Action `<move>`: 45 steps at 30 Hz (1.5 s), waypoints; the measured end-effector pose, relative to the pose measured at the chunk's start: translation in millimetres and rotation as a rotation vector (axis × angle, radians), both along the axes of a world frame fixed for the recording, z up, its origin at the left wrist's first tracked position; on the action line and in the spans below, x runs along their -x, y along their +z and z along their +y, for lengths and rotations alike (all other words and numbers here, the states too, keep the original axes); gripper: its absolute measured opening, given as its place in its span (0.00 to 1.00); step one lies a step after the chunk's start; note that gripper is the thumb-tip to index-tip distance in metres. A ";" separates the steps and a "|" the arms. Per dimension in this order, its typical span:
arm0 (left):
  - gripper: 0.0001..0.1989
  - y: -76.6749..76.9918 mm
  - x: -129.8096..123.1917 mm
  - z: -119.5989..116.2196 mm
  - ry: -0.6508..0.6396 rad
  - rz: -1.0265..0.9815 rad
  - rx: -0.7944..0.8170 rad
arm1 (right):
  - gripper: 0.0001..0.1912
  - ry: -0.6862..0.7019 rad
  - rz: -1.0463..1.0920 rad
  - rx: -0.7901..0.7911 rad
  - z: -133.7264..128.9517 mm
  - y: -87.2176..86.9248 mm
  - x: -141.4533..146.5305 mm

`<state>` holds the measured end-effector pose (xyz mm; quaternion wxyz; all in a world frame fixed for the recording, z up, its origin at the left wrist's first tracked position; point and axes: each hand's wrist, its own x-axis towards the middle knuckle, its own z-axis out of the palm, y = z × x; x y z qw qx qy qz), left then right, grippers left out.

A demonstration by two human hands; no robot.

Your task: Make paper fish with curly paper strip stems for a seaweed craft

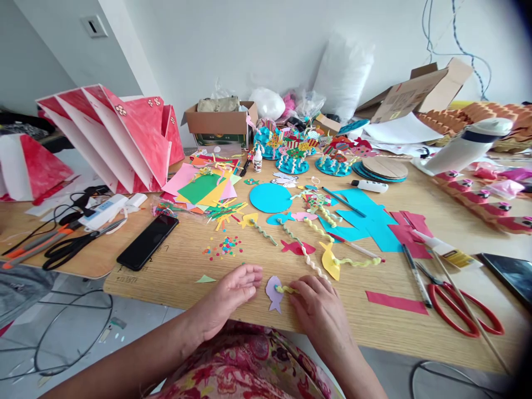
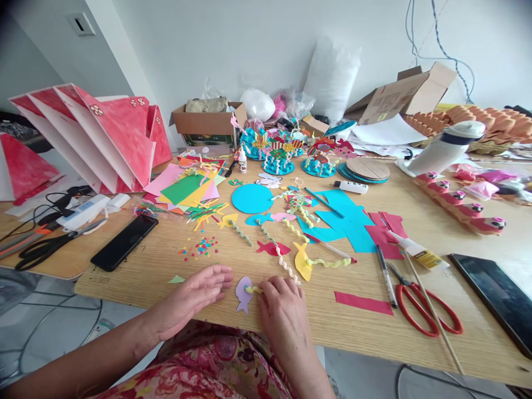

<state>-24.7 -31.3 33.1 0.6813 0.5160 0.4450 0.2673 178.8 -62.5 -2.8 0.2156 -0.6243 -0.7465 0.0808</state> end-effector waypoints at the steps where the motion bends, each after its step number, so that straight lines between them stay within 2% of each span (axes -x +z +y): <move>1: 0.17 3.0 0.8 -0.2 -0.001 -0.033 0.075 | 0.05 -0.001 0.006 -0.010 -0.1 -0.3 0.2; 4: 0.16 9.8 -0.4 1.8 -0.006 -0.071 0.206 | 0.06 0.003 0.016 -0.039 0.5 -1.3 0.3; 10: 0.16 10.4 -8.3 14.6 -0.036 -0.130 0.304 | 0.06 0.006 0.022 -0.022 2.4 -3.9 -0.5; 15: 0.19 1.8 -19.2 30.0 -0.105 0.078 0.141 | 0.06 0.013 0.036 -0.028 2.5 -4.7 -1.3; 18: 0.19 -5.5 -28.9 38.5 -0.204 0.187 0.048 | 0.07 0.024 0.047 -0.032 1.5 -4.8 -1.1; 23: 0.16 -12.6 -43.9 43.3 -0.325 0.471 -0.279 | 0.08 0.017 0.051 -0.054 -1.6 -5.9 -1.3; 25: 0.16 -14.1 -46.7 43.9 -0.326 0.513 -0.334 | 0.09 0.017 0.052 -0.065 -2.1 -6.7 -1.3; 31: 0.17 -23.0 -38.0 56.6 -0.280 0.460 -0.379 | 0.09 -0.030 0.020 -0.096 8.7 -2.2 7.1; 38: 0.15 -22.7 -21.7 88.6 -0.223 0.530 -0.489 | 0.09 -0.065 -0.174 0.132 47.2 18.3 30.8; 45: 0.15 -23.5 -18.4 118.6 -0.218 0.641 -0.657 | 0.10 -0.093 -0.249 0.165 76.7 25.2 44.9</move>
